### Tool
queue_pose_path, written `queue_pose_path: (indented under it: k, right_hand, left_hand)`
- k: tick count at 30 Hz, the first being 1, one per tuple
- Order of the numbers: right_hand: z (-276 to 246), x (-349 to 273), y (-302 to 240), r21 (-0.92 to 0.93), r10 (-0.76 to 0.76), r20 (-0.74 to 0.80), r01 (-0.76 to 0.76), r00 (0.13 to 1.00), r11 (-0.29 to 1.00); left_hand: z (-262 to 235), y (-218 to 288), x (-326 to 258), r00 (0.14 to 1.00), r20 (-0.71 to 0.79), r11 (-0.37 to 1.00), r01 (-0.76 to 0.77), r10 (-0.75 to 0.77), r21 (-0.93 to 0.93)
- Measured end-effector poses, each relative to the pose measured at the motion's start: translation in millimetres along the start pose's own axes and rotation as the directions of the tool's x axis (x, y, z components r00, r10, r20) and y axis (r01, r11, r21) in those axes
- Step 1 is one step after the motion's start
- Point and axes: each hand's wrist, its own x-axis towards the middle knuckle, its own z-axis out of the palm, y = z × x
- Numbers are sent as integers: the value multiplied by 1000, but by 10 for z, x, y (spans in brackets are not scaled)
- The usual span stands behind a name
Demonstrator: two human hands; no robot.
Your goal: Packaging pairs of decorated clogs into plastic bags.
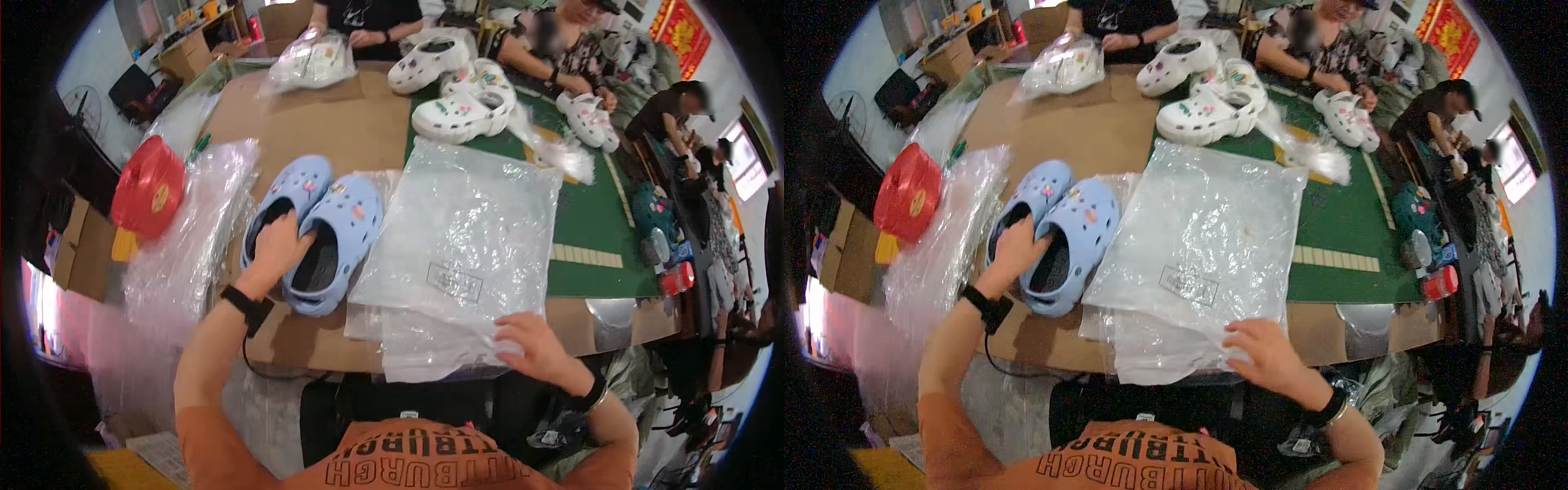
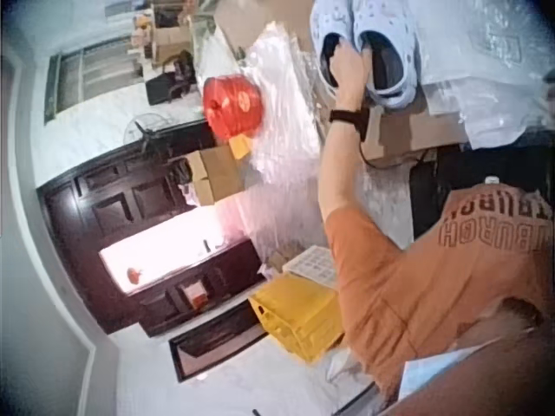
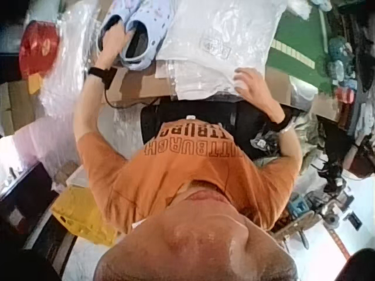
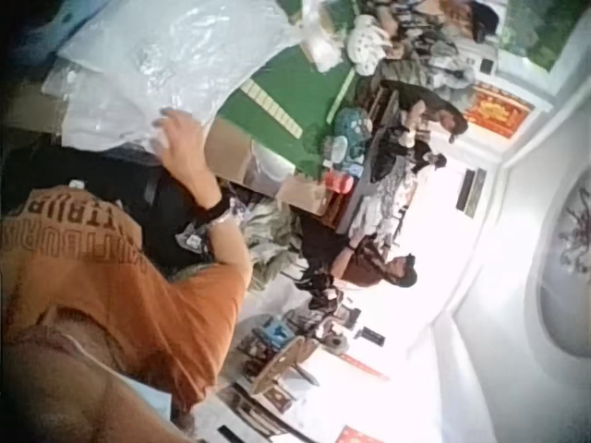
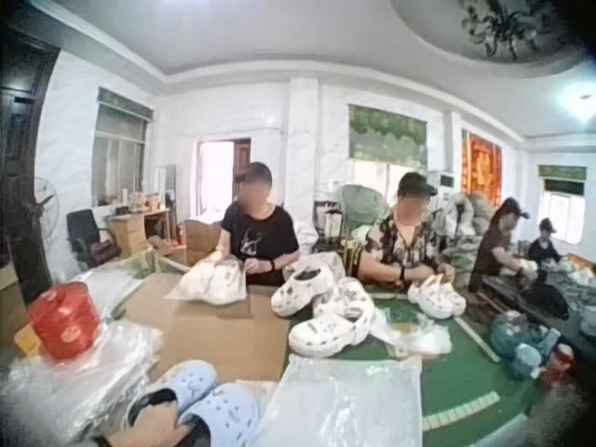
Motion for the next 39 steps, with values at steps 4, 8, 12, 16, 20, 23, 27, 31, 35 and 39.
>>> queue_pose_path:
  k: [4,8,12,16,20,23,27,31,35,39]
  right_hand:
    - [97,-211,-10,-166,-27,-19,24,999,986]
    - [188,-363,2,-369,56,-52,-72,997,926]
    - [429,-570,164,-350,242,-78,-253,967,902]
    - [317,-392,93,-82,420,-102,-428,902,900]
    - [204,-295,140,-90,437,-194,-459,878,884]
    - [97,-166,111,3,456,-216,-466,863,885]
    - [-71,39,75,337,600,-56,-551,798,764]
    - [-181,290,150,676,644,38,-495,764,546]
    - [-218,509,465,652,577,151,-520,803,552]
    - [-260,785,282,569,459,101,-430,882,701]
  left_hand:
    - [16,-63,-78,999,35,1000,-7,7,10]
    - [-61,-38,-190,997,64,999,-33,30,38]
    - [-19,-7,-205,1000,9,1000,-23,23,9]
    - [-34,3,-179,999,-38,1000,-18,18,5]
    - [-50,39,-146,1000,20,999,-15,15,32]
    - [-27,17,-124,1000,26,1000,15,-15,5]
    - [-81,-86,-170,996,-8,987,92,-94,-134]
    - [-142,-495,-321,991,-84,801,36,-108,-598]
    - [-521,-444,-466,994,36,209,56,-100,-976]
    - [-1270,-187,-1002,942,225,108,258,-247,-960]
